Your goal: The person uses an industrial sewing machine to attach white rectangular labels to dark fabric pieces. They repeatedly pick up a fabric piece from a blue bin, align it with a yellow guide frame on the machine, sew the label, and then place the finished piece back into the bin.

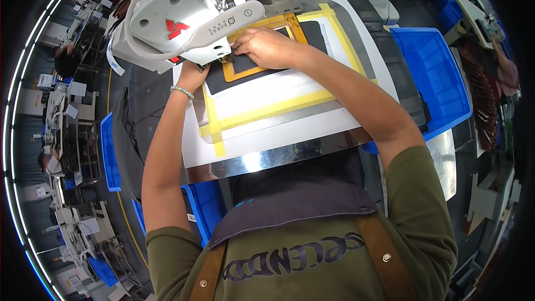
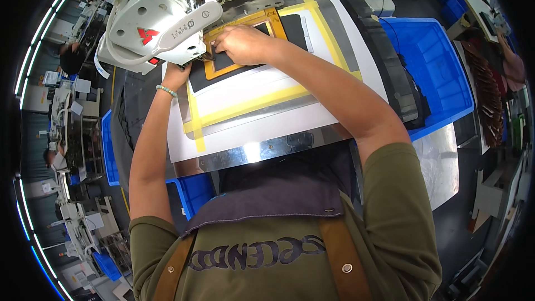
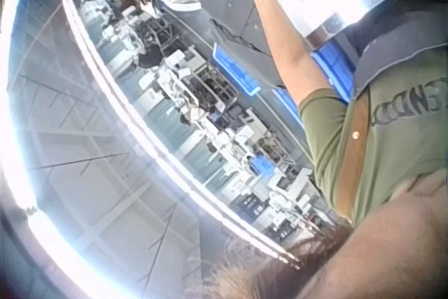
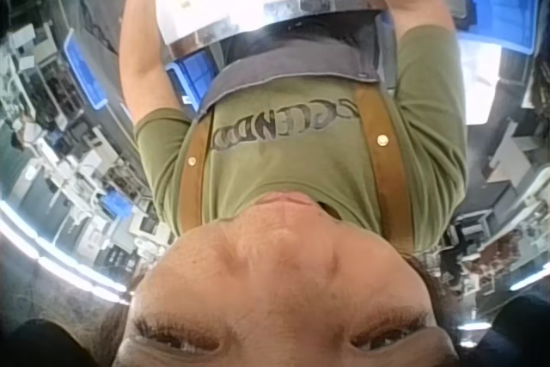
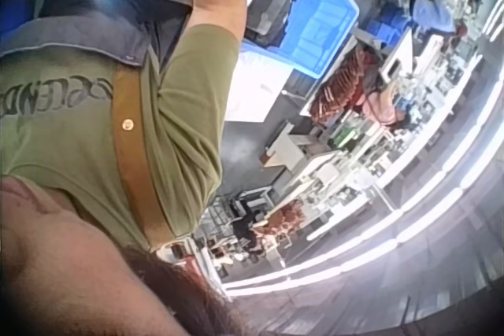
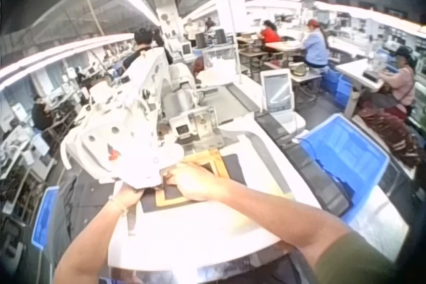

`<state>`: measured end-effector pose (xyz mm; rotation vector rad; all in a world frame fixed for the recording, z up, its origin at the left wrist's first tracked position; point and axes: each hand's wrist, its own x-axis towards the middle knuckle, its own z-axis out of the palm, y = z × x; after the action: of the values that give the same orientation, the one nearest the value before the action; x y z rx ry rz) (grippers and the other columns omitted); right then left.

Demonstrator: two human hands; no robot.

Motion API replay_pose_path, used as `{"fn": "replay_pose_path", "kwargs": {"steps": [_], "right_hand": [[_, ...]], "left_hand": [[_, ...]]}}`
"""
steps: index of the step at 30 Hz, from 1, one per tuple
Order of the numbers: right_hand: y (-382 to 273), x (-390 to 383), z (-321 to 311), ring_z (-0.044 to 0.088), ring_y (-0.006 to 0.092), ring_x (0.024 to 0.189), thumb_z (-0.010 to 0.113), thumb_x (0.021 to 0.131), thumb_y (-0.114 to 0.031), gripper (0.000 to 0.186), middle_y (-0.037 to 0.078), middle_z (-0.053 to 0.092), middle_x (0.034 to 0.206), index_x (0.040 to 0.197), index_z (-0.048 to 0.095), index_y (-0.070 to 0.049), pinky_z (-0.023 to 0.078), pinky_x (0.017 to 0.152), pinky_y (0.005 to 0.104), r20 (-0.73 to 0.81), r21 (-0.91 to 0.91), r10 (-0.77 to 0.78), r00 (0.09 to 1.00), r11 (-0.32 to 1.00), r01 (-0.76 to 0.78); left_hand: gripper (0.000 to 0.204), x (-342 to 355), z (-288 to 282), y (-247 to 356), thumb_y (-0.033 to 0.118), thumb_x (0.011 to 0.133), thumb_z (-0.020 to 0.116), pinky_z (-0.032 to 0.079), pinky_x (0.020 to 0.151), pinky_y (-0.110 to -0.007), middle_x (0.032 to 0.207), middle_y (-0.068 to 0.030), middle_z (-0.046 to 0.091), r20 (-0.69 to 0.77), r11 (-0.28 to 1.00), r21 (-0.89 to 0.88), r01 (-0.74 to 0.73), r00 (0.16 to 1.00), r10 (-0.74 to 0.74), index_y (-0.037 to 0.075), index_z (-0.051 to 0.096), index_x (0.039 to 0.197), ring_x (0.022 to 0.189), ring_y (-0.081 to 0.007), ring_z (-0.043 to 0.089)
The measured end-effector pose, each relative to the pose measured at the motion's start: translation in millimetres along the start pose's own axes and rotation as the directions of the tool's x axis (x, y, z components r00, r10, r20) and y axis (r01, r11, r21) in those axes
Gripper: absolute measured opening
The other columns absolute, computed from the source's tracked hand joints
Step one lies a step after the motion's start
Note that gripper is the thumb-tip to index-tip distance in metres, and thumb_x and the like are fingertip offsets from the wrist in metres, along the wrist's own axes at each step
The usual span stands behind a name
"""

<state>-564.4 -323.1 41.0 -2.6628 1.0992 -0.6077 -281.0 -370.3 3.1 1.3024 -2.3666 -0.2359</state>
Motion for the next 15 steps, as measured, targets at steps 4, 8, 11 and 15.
{"fn": "replay_pose_path", "kwargs": {"steps": [4,8,11,15], "right_hand": [[-3.3,-5.8,-1.0,0.058,0.0252,0.123,0.058,0.089,-0.001,0.031,0.007,0.068,0.128,0.114,0.075,-0.004,0.047,0.108,0.0383,0.013,0.003,-0.038,0.999,0.999,0.038],[-5.4,-14.1,0.0,0.059,0.0255,0.120,0.061,0.086,0.001,0.031,0.007,0.069,0.127,0.113,0.075,-0.003,0.049,0.106,0.0381,-0.013,0.054,-0.086,0.996,0.995,0.086],[-9.8,-17.7,-1.4,0.060,0.0263,0.120,0.061,0.086,0.002,0.029,0.008,0.069,0.127,0.111,0.075,-0.002,0.049,0.105,0.0383,-0.004,0.079,-0.105,0.994,0.991,0.105],[-11.8,-25.7,-5.2,0.059,0.0275,0.120,0.060,0.088,0.000,0.028,0.008,0.068,0.128,0.112,0.073,-0.001,0.048,0.105,0.0390,-0.009,0.067,-0.151,0.988,0.986,0.151]], "left_hand": [[0.029,-2.1,-7.5,13.6,0.006,0.090,0.064,0.050,0.097,-0.042,0.118,-0.0202,0.070,-0.012,0.997,-0.040,0.061,0.998,-0.062,-0.001,0.067,0.118,0.113,-0.0374,0.064],[0.028,-6.1,-9.7,29.2,0.004,0.091,0.063,0.050,0.095,-0.041,0.116,-0.0223,0.070,-0.051,0.987,-0.136,0.086,0.994,-0.093,-0.003,0.066,0.117,0.112,-0.0377,0.065],[0.028,-11.5,-9.4,35.1,0.005,0.092,0.062,0.050,0.095,-0.042,0.115,-0.0228,0.070,-0.106,0.973,-0.222,0.063,0.990,-0.088,-0.004,0.065,0.118,0.110,-0.0390,0.065],[0.027,-17.0,-16.3,48.4,0.001,0.089,0.059,0.048,0.097,-0.045,0.117,-0.0255,0.066,-0.072,0.977,-0.207,0.044,0.996,-0.060,-0.006,0.062,0.115,0.112,-0.0443,0.061]]}}
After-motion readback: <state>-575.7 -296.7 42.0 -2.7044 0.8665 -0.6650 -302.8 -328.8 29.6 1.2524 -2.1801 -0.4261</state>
